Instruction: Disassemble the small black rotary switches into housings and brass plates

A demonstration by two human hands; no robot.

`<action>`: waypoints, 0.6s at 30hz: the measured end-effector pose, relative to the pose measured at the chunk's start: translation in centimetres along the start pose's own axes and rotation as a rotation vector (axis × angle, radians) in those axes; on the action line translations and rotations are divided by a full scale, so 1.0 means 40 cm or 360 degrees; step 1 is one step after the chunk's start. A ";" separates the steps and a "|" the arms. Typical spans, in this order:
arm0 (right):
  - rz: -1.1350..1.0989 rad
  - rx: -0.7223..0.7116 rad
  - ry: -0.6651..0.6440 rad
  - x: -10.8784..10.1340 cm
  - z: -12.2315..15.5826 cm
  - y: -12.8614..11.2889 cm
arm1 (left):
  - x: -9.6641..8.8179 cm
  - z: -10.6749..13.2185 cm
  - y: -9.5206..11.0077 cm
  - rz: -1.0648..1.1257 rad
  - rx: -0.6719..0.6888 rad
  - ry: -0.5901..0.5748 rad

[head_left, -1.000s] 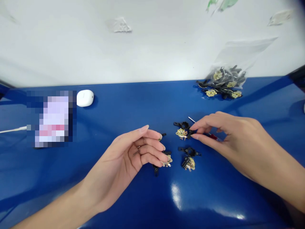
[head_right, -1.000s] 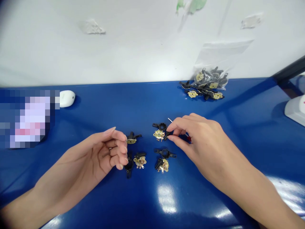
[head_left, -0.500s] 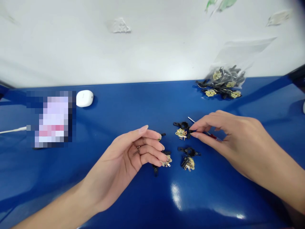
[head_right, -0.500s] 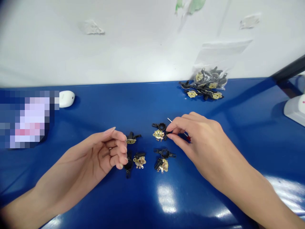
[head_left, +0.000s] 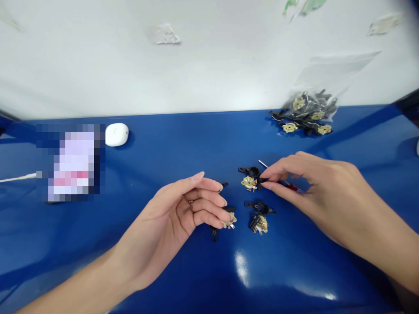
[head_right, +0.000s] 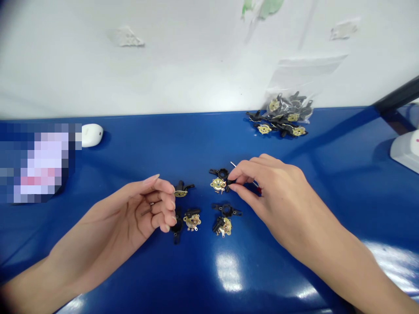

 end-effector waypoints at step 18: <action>0.0011 0.0034 0.0031 -0.012 -0.002 -0.003 | 0.005 0.003 0.003 0.0027 -0.0023 -0.0032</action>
Point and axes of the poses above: each hand's wrist, its own z-axis away from the middle knuckle, its own x-axis out of the palm, y = z × x, the point moved 1 cm from there along -z, towards the middle knuckle, and after that the axes turned 7 degrees about y, right-handed, at the moved point
